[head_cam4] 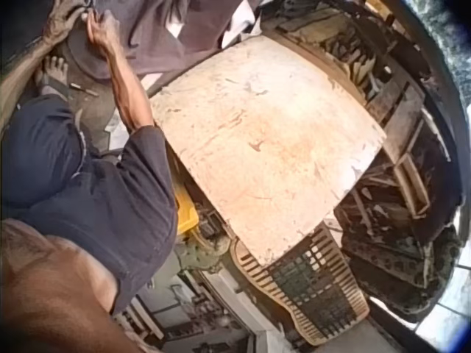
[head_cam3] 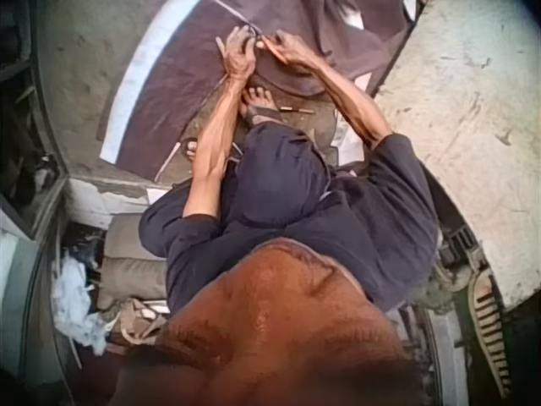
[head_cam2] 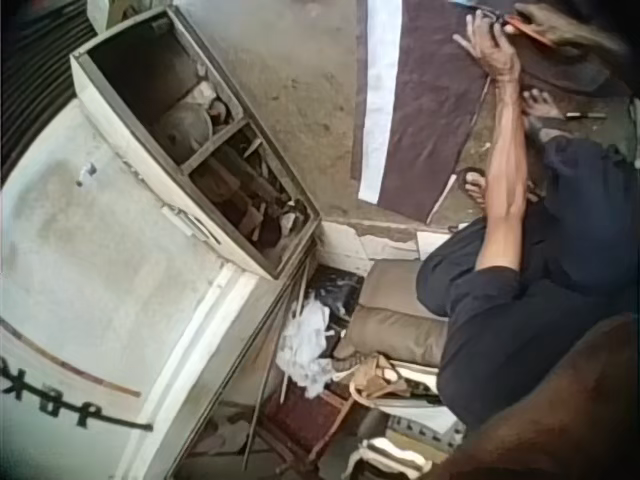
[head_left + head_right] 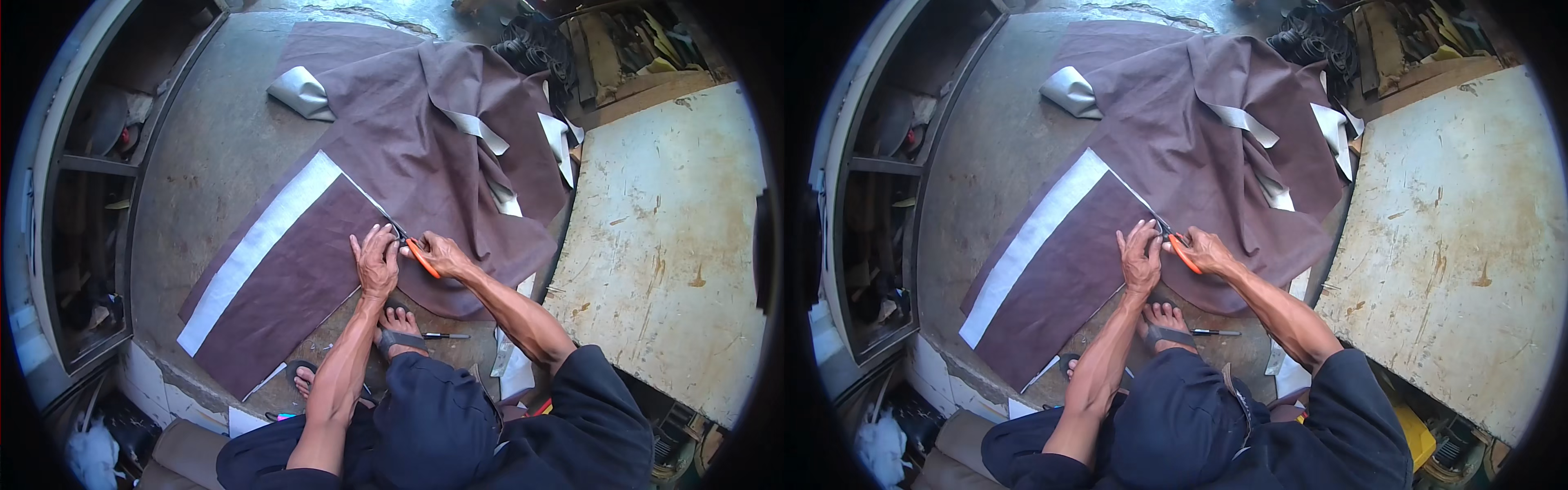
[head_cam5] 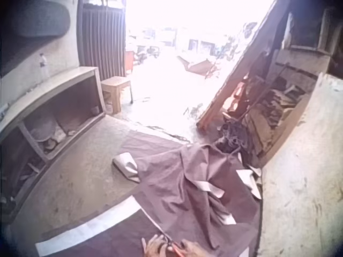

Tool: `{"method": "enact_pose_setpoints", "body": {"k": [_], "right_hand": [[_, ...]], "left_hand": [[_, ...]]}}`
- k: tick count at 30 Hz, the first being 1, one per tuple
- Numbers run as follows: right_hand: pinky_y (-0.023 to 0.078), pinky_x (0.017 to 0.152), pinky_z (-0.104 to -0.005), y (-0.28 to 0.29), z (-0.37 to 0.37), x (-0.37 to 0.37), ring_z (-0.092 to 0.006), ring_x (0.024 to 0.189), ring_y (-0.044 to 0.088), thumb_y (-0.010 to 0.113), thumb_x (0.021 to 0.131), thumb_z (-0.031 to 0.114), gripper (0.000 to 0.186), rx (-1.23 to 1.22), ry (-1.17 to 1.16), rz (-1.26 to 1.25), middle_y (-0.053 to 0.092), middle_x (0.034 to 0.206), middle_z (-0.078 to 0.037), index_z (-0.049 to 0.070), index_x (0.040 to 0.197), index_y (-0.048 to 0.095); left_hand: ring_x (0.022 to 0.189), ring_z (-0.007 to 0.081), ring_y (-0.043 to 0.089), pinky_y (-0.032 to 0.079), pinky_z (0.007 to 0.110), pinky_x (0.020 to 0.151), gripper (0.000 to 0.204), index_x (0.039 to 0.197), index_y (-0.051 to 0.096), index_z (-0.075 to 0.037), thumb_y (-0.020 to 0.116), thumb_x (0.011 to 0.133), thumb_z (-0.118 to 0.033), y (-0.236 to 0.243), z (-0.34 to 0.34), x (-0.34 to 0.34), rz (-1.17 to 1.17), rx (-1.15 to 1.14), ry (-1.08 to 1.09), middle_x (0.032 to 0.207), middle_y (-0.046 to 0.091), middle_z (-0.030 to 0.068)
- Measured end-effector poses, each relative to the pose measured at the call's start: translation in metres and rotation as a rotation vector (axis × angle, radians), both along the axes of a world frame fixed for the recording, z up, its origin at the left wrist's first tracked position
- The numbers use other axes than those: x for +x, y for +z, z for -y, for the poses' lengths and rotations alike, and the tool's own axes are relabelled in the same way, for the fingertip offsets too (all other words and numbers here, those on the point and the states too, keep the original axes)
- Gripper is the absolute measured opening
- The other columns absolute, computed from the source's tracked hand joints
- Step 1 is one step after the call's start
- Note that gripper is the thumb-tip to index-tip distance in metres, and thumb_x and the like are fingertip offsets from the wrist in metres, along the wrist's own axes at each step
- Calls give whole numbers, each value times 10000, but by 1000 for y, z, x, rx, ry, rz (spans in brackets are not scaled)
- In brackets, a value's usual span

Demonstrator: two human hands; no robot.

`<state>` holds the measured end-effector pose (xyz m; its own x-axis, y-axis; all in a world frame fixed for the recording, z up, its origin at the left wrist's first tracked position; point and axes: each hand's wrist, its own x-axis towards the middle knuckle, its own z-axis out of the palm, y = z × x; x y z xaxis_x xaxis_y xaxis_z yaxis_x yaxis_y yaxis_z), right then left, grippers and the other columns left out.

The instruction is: The person cuts a piece of upholstery fabric using shears, then takes the fabric piece outside to a couch frame to check the fit and alignment.

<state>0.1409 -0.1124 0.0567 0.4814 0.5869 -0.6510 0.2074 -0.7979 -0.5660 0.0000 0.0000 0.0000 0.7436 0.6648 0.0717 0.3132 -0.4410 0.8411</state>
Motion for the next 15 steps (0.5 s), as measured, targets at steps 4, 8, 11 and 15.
{"method": "enact_pose_setpoints", "body": {"k": [4, 8, 11, 15], "right_hand": [[490, 696, -448, -2, 1, 3, -365, 784, 670, 640, 825, 679, 710, -1, 29, -8, 669, 807, -235, -22, 934, 601], [483, 686, -462, -1, -8, 0, -385, 788, 678, 653, 826, 657, 689, 42, -21, 17, 666, 805, -265, -25, 903, 600], [483, 692, -472, -4, -15, -1, -396, 803, 682, 655, 825, 652, 681, 64, -34, 28, 666, 822, -279, -24, 889, 598], [479, 648, -413, -11, -13, 1, -293, 734, 657, 696, 823, 608, 629, 19, -1, -2, 654, 770, -202, -7, 871, 574]], "left_hand": [[1314, 252, 511, 126, 578, 1180, 107, 1007, 647, -118, 631, 921, -179, 0, 0, -1, 28, -92, 37, 1286, 640, 57], [1314, 267, 514, 125, 572, 1182, 89, 1002, 633, -107, 631, 921, -144, 5, 1, -1, 52, -129, 48, 1302, 636, 57], [1310, 277, 523, 124, 554, 1186, 76, 997, 619, -90, 624, 933, -131, 9, -6, 0, 85, -153, 47, 1308, 640, 59], [1300, 258, 527, 211, 469, 1177, 53, 1003, 572, -58, 578, 955, -79, 10, -15, -5, 89, -334, 50, 1314, 631, 116]]}}
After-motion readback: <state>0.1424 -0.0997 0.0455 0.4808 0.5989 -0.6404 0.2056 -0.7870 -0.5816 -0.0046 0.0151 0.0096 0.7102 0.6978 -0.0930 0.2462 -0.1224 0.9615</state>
